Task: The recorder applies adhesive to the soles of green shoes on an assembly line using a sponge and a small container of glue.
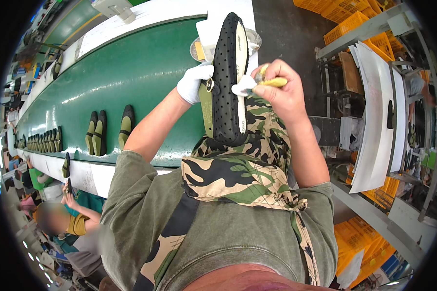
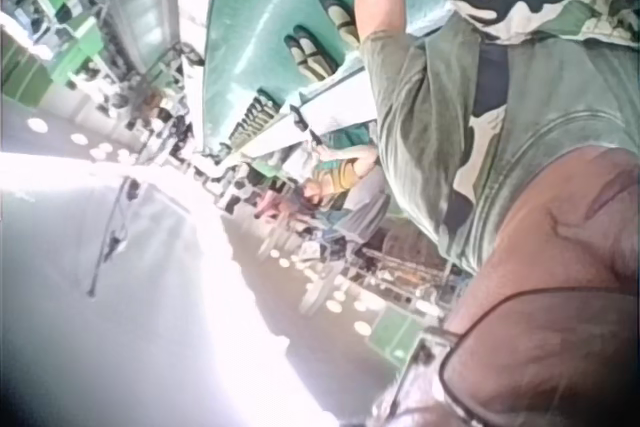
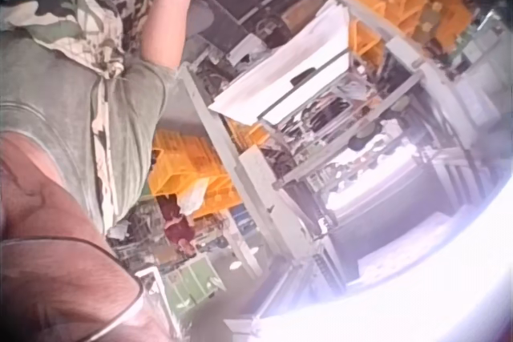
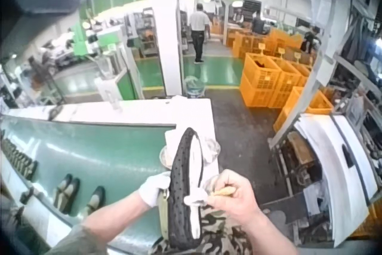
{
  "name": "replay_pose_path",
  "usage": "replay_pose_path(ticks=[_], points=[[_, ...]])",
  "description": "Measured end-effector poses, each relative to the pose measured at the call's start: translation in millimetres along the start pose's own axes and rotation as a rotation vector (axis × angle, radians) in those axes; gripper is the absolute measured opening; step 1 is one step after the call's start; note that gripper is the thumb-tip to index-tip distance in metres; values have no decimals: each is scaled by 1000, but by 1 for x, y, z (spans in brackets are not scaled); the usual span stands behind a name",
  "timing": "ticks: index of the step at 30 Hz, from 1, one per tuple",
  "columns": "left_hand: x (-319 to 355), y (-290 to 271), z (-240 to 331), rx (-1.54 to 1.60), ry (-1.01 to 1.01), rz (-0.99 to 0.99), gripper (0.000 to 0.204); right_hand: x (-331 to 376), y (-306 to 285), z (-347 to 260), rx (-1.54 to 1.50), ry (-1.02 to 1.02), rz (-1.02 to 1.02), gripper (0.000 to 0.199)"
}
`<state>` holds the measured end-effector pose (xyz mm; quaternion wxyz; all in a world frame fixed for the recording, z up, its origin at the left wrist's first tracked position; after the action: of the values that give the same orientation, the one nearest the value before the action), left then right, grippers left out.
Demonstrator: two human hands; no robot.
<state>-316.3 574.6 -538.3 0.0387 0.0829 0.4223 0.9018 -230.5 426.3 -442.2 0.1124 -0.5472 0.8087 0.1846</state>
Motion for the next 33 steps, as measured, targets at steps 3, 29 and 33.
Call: replay_pose_path(ticks=[3, 29, 33], points=[[-11, 5, -9, 29, -20, -145, 64, -29, -34, 12, -119, -14, 142, 26], [-83, 1, -45, -109, -69, 112, 53, 86, -69, -4, -73, -73, 142, 29], [-116, 30, -47, -214, -81, 61, 59, 106, -95, -19, -69, -111, 24, 29]])
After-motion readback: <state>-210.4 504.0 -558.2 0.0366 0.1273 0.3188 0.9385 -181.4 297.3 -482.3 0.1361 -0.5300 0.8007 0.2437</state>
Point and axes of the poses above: each hand's wrist, its own x-axis away from the middle knuckle, its own y-axis out of the palm, z = x × y, the point moved 8 cm from there along -x, towards the middle knuckle, and after that the axes turned 10 degrees about -z, right-handed, at the moved point
